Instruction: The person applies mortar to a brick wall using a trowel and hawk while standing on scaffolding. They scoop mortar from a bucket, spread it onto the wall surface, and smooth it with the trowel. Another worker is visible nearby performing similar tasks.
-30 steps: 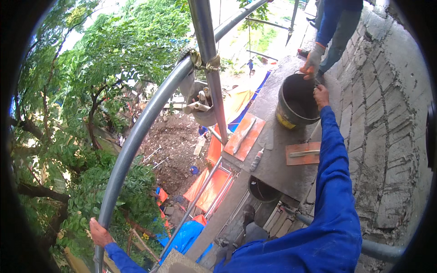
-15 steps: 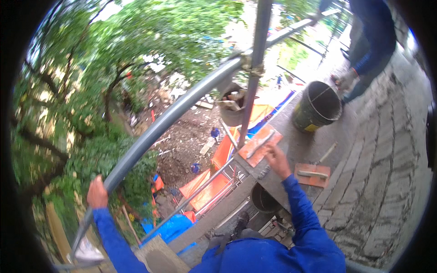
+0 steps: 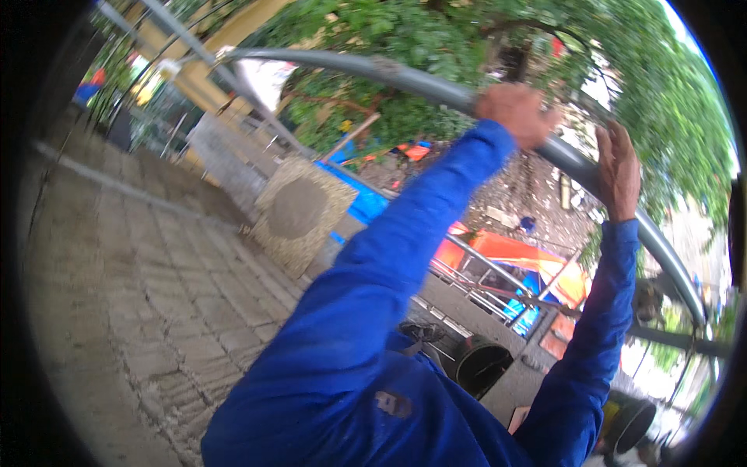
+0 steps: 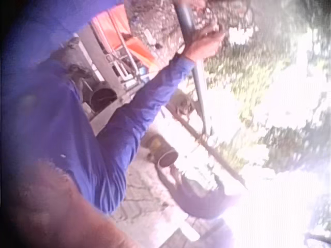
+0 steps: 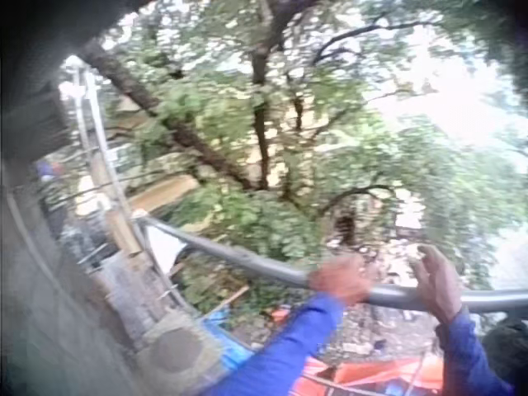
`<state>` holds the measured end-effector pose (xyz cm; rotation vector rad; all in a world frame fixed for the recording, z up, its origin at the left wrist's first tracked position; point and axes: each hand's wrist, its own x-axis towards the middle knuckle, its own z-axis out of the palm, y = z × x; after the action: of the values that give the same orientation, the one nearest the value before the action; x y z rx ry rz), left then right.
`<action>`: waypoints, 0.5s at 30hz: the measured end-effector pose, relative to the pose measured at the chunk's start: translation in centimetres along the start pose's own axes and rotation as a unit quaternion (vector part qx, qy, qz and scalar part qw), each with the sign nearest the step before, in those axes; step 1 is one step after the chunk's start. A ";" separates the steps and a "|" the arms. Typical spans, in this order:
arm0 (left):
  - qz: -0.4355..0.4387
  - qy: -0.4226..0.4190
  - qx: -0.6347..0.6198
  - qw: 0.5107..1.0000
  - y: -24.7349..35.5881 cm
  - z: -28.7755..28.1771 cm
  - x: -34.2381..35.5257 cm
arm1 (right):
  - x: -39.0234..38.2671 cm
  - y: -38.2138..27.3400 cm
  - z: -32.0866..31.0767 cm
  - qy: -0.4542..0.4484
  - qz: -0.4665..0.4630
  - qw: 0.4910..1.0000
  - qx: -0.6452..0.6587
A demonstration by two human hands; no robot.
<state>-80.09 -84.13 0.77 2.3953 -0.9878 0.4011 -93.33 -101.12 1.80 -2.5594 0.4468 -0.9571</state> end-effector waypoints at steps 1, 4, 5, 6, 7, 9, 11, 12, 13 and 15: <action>0.025 0.049 -0.038 0.998 -0.4 1.3 0.3 | 0.6 0.9 2.0 -0.026 0.009 0.998 -0.058; 0.030 0.048 -0.037 0.998 -1.1 1.7 -0.2 | 1.5 4.7 4.0 -0.073 -0.106 0.963 -0.237; 0.036 0.023 -0.042 0.998 -0.8 2.4 0.0 | 1.5 5.9 2.7 -0.084 -0.174 0.941 -0.278; 0.024 0.032 0.001 0.999 -2.3 2.6 -1.0 | 1.7 5.5 4.6 -0.120 -0.189 0.937 -0.269; 0.042 0.042 0.001 0.998 -2.6 3.5 -1.4 | 2.0 6.0 4.7 -0.126 -0.195 0.932 -0.279; 0.099 0.075 0.019 0.992 -2.6 3.1 -3.4 | 1.7 7.3 3.6 -0.116 -0.196 0.926 -0.302; 0.151 0.131 0.029 0.979 -3.6 2.4 -7.9 | 1.2 7.4 3.5 -0.106 -0.196 0.923 -0.315; 0.181 0.178 0.054 0.966 -5.4 2.1 -10.3 | 1.1 7.1 3.7 -0.109 -0.192 0.921 -0.322; 0.192 0.206 0.025 0.959 -7.0 2.4 -12.8 | 1.3 6.8 4.1 -0.120 -0.174 0.917 -0.339; 0.156 0.162 -0.089 0.970 -12.2 3.9 -20.8 | 1.8 6.5 5.1 -0.157 -0.119 0.918 -0.343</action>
<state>-85.41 -67.20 -15.95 1.9374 -1.1908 0.7569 -89.65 -106.43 -3.73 -3.3949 0.4370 -0.4784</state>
